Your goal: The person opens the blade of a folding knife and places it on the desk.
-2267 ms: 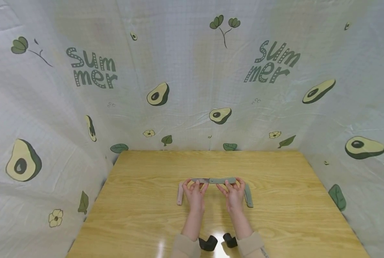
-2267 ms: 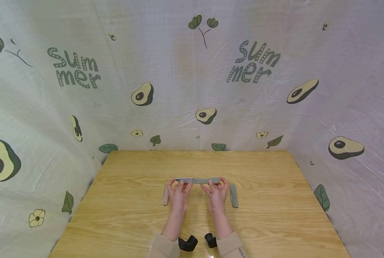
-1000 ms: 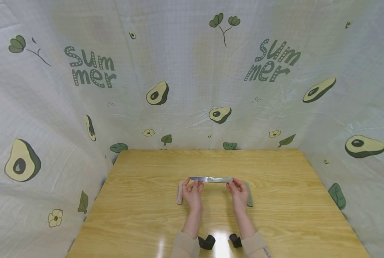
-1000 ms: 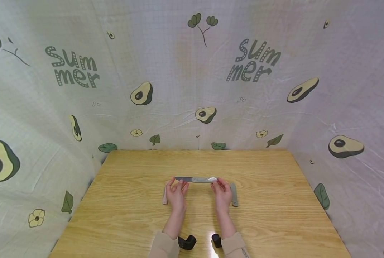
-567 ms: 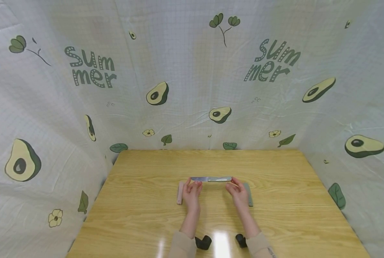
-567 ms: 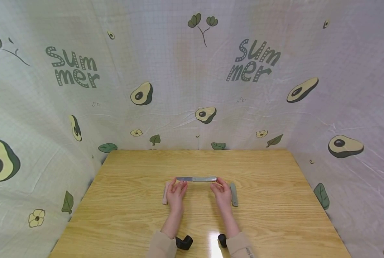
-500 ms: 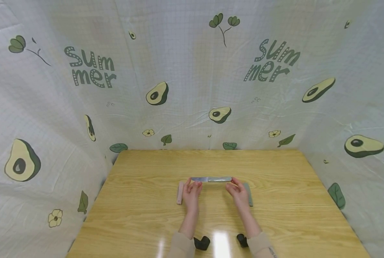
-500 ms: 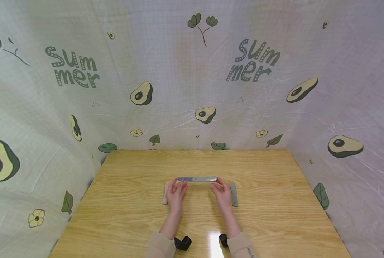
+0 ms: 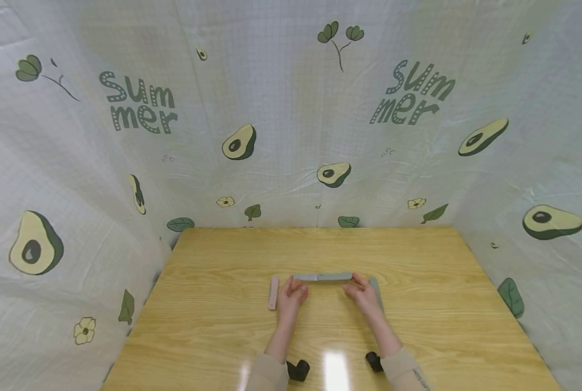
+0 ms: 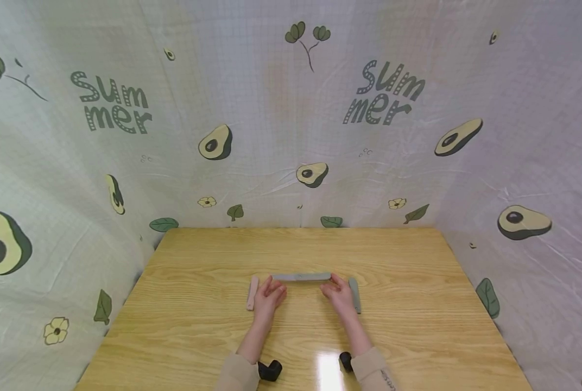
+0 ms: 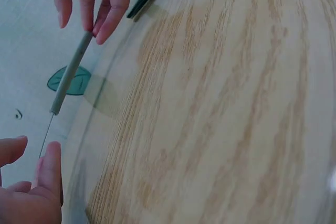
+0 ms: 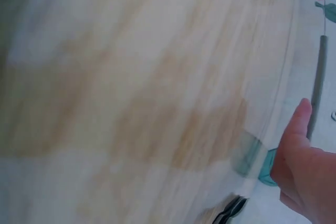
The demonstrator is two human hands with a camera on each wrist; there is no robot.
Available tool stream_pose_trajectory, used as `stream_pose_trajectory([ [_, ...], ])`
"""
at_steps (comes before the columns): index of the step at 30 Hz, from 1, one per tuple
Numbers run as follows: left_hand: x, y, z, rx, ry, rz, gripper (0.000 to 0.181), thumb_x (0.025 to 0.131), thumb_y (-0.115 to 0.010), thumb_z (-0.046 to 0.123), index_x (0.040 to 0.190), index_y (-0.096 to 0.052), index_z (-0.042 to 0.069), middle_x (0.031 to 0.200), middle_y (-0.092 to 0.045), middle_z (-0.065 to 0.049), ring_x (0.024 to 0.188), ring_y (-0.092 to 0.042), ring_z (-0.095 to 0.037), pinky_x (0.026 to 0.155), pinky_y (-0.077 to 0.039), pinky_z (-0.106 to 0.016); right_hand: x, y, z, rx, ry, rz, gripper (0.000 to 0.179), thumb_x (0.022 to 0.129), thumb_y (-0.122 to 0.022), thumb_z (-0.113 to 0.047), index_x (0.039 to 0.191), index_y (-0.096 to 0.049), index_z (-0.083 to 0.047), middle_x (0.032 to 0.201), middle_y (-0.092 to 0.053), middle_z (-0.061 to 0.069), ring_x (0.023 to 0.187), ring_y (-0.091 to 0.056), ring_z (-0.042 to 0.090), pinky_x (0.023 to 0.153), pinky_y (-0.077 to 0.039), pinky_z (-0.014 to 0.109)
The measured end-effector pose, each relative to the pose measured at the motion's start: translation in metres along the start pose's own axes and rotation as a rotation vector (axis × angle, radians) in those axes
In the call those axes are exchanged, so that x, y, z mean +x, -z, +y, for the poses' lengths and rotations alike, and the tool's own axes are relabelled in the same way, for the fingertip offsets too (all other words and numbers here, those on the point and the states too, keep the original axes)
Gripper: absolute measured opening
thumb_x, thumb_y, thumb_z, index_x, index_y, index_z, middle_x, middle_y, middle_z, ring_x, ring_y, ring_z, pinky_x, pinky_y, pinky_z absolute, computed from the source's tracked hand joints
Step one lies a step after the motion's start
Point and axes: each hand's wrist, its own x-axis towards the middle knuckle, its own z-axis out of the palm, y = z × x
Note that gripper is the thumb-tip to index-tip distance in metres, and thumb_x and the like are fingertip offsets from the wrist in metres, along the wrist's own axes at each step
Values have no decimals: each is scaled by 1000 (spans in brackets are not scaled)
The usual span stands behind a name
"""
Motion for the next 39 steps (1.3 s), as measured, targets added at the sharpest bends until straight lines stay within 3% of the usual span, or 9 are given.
stream_pose_trajectory([
  [4, 3, 1, -1, 17, 35, 0, 71, 90, -62, -4, 147, -22, -13, 113, -56, -24, 102, -65, -29, 93, -56, -33, 2, 0, -2, -41, -31, -10, 69, 93, -63, -10, 146, -27, 14, 144, -35, 35, 108, -60, 36, 96, -54, 39],
  [10, 7, 1, 0, 74, 82, 2, 72, 90, -63, -4, 147, -20, -15, 93, -59, -10, 86, -68, -21, 84, -59, -32, 6, -1, -2, -48, -86, -40, 72, 93, -63, -11, 146, -21, 16, 148, -27, 37, 121, -50, 46, 101, -50, 44],
  [15, 8, 2, 1, 108, 125, -23, 74, 91, -62, -3, 148, -17, -15, 99, -60, -18, 84, -69, -23, 81, -60, -31, 9, -4, -1, -49, -116, -37, 76, 93, -63, -12, 146, -18, 18, 146, -27, 38, 121, -50, 44, 97, -53, 39],
  [20, 8, 4, 1, 138, 154, -35, 73, 91, -63, -2, 147, -18, -15, 106, -59, -28, 84, -69, -23, 78, -61, -30, 10, -4, -1, -84, -120, -27, 77, 91, -65, -12, 145, -19, 20, 143, -29, 39, 107, -55, 34, 84, -54, 30],
  [24, 9, 5, 1, 160, 169, -32, 73, 91, -65, -1, 148, -20, -14, 105, -60, -27, 82, -70, -22, 77, -61, -30, 10, -4, -1, -123, -121, -26, 77, 92, -65, -14, 145, -20, 19, 143, -31, 39, 97, -53, 26, 77, -50, 27],
  [31, 12, 5, 1, 170, 170, -38, 75, 90, -65, -2, 148, -19, -13, 101, -61, -25, 78, -69, -18, 75, -61, -29, 12, -4, 0, -118, -126, -13, 77, 91, -65, -14, 144, -21, 20, 137, -37, 35, 100, -50, 26, 74, -49, 23],
  [39, 11, 4, 1, 198, 152, -60, 77, 90, -65, -1, 149, -17, -13, 98, -63, -24, 76, -69, -19, 74, -62, -31, 14, -4, 1, -80, -123, -11, 77, 91, -66, -11, 144, -19, 20, 117, -41, 20, 67, -40, 10, 57, -38, 18],
])
